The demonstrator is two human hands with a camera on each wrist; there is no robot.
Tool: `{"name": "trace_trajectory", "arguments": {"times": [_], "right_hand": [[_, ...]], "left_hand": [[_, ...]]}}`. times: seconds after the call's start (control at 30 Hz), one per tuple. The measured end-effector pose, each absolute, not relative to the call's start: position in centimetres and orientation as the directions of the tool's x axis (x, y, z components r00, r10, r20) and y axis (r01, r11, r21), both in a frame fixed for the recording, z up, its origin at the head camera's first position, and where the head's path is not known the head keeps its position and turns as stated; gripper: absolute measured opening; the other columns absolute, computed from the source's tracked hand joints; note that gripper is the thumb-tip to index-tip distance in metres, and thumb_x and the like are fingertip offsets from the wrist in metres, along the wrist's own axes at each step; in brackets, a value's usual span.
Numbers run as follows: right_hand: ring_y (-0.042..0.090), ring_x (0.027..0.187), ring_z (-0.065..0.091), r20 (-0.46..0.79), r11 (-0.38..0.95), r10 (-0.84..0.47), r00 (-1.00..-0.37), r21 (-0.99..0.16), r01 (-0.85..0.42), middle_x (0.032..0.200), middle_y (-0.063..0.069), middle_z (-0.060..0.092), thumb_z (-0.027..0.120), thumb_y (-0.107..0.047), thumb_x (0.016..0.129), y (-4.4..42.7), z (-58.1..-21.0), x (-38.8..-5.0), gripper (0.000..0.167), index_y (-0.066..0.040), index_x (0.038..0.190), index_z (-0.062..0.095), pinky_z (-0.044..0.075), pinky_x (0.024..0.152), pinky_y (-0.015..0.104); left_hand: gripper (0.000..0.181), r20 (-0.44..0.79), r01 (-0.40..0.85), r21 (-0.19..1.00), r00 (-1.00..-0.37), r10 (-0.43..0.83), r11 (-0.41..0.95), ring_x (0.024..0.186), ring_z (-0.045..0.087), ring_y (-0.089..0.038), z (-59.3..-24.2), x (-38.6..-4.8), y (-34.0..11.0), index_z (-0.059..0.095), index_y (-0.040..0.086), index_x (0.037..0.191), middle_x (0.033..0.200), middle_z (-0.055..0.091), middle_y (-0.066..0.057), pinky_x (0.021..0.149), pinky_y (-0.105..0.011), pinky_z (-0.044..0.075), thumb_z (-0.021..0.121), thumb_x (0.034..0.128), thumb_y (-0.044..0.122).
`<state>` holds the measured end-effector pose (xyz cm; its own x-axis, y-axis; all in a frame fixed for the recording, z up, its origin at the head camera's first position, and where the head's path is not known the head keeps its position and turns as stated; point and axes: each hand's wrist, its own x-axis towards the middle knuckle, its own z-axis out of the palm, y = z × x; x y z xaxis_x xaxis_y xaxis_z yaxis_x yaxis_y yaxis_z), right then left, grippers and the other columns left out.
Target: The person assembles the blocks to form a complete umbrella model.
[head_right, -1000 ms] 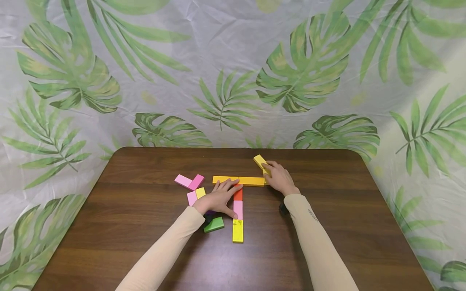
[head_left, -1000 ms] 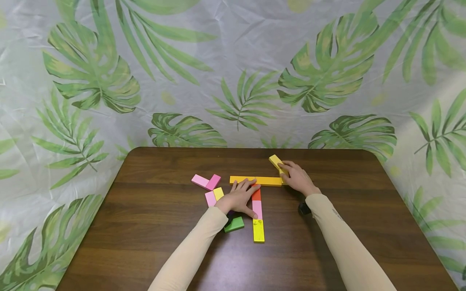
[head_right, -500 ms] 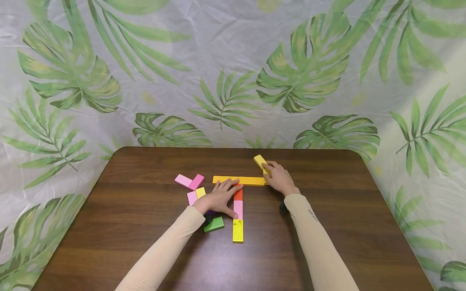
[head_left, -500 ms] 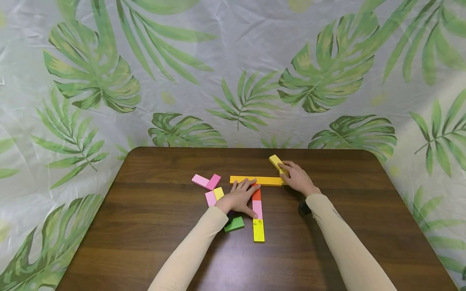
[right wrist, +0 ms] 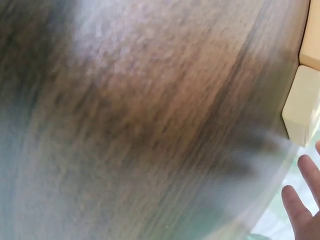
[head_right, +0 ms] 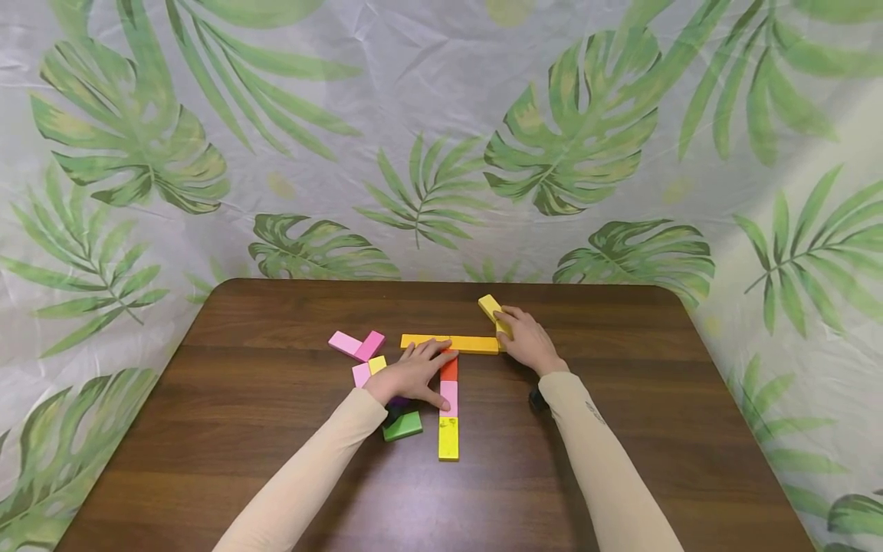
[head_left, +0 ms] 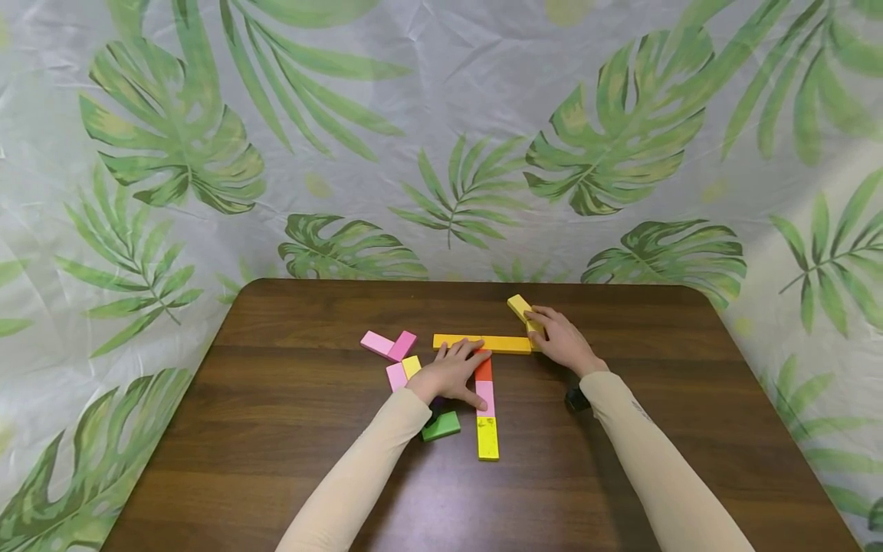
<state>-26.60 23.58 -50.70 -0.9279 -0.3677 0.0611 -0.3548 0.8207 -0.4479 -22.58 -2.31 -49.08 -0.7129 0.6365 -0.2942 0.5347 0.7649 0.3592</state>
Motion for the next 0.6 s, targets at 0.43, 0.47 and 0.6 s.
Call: {"name": "trace_trajectory", "arguments": {"times": [0.43, 0.47, 0.6], "right_hand": [[0.042, 0.131, 0.035, 0.096, 0.783, -0.419, -0.903, -0.465, -0.412, 0.144, 0.022, 0.039, 0.058, -0.016, 0.095, 22.2, -50.0, -25.6, 0.048, 0.000, 0.139, 0.047, 0.030, 0.104, 0.057], [0.042, 0.131, 0.035, 0.100, 0.779, -0.429, -0.898, -0.462, -0.423, 0.144, 0.022, 0.040, 0.058, -0.017, 0.095, 22.1, -50.0, -25.5, 0.048, -0.001, 0.139, 0.047, 0.030, 0.104, 0.057], [0.040, 0.130, 0.037, 0.109, 0.763, -0.468, -0.877, -0.451, -0.463, 0.143, 0.020, 0.041, 0.058, -0.020, 0.096, 21.5, -50.0, -24.9, 0.048, -0.004, 0.140, 0.048, 0.031, 0.104, 0.054]], "left_hand": [[0.087, -0.221, 0.549, 0.413, -0.714, 0.664, 0.727, 0.144, 0.008, -0.029, -48.7, -22.3, -4.6, 0.029, 0.018, 0.152, 0.157, 0.017, -0.005, 0.112, -0.056, 0.007, 0.071, 0.0815, 0.049], [0.087, -0.213, 0.546, 0.420, -0.717, 0.664, 0.725, 0.144, 0.010, -0.031, -48.6, -22.3, -5.1, 0.030, 0.017, 0.151, 0.157, 0.018, -0.007, 0.111, -0.057, 0.007, 0.071, 0.0817, 0.048], [0.085, -0.198, 0.535, 0.424, -0.733, 0.651, 0.731, 0.143, 0.014, -0.032, -48.3, -22.1, -7.0, 0.030, 0.015, 0.151, 0.156, 0.020, -0.010, 0.111, -0.058, 0.008, 0.070, 0.0833, 0.047]]}}
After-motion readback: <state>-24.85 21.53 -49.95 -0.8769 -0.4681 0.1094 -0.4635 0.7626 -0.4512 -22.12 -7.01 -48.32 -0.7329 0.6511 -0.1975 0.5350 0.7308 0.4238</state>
